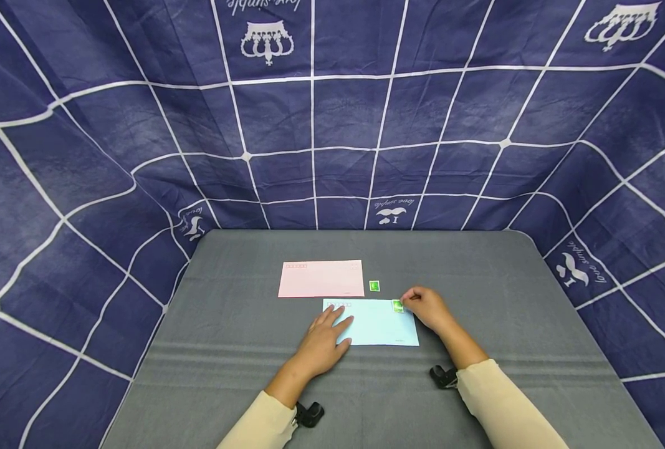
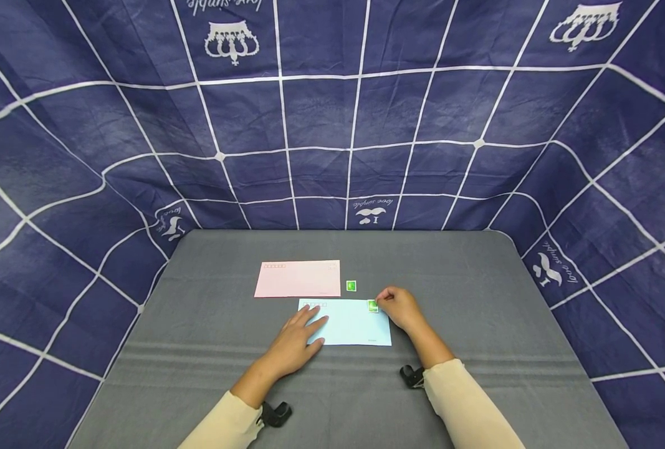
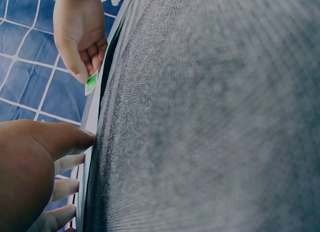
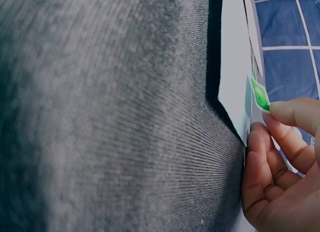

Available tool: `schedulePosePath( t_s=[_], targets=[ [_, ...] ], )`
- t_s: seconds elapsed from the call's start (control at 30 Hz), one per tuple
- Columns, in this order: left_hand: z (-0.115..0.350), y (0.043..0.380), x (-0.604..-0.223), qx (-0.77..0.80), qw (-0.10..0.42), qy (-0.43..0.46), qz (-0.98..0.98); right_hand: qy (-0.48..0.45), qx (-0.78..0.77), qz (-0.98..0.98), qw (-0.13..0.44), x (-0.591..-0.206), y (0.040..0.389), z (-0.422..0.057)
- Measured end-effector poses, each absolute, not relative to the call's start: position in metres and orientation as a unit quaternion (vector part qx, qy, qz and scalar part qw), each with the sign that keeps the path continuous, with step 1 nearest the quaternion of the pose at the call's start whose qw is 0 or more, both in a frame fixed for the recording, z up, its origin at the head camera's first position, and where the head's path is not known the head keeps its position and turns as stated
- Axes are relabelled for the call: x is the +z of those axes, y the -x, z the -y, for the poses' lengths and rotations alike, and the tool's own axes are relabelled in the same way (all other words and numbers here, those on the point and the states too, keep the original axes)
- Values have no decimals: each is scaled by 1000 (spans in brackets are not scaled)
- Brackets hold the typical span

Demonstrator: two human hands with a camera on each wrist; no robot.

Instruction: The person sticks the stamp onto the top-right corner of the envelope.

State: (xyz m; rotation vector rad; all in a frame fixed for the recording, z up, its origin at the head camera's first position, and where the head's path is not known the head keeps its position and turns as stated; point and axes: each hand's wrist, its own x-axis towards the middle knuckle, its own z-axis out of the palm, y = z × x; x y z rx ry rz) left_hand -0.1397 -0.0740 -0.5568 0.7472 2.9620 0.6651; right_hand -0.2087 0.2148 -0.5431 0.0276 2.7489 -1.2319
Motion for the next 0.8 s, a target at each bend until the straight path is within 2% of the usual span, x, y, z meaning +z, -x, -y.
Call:
schedulePosePath(
  t_s=[0.33,0.8],
  targets=[
    [74,139,-555,216,1,-246,-945,-10,-401,-914,59,-543,209,-212],
    [74,141,-555,218,18,-242,-945,-16,-403,-913,60,-547,212,-210]
  ],
)
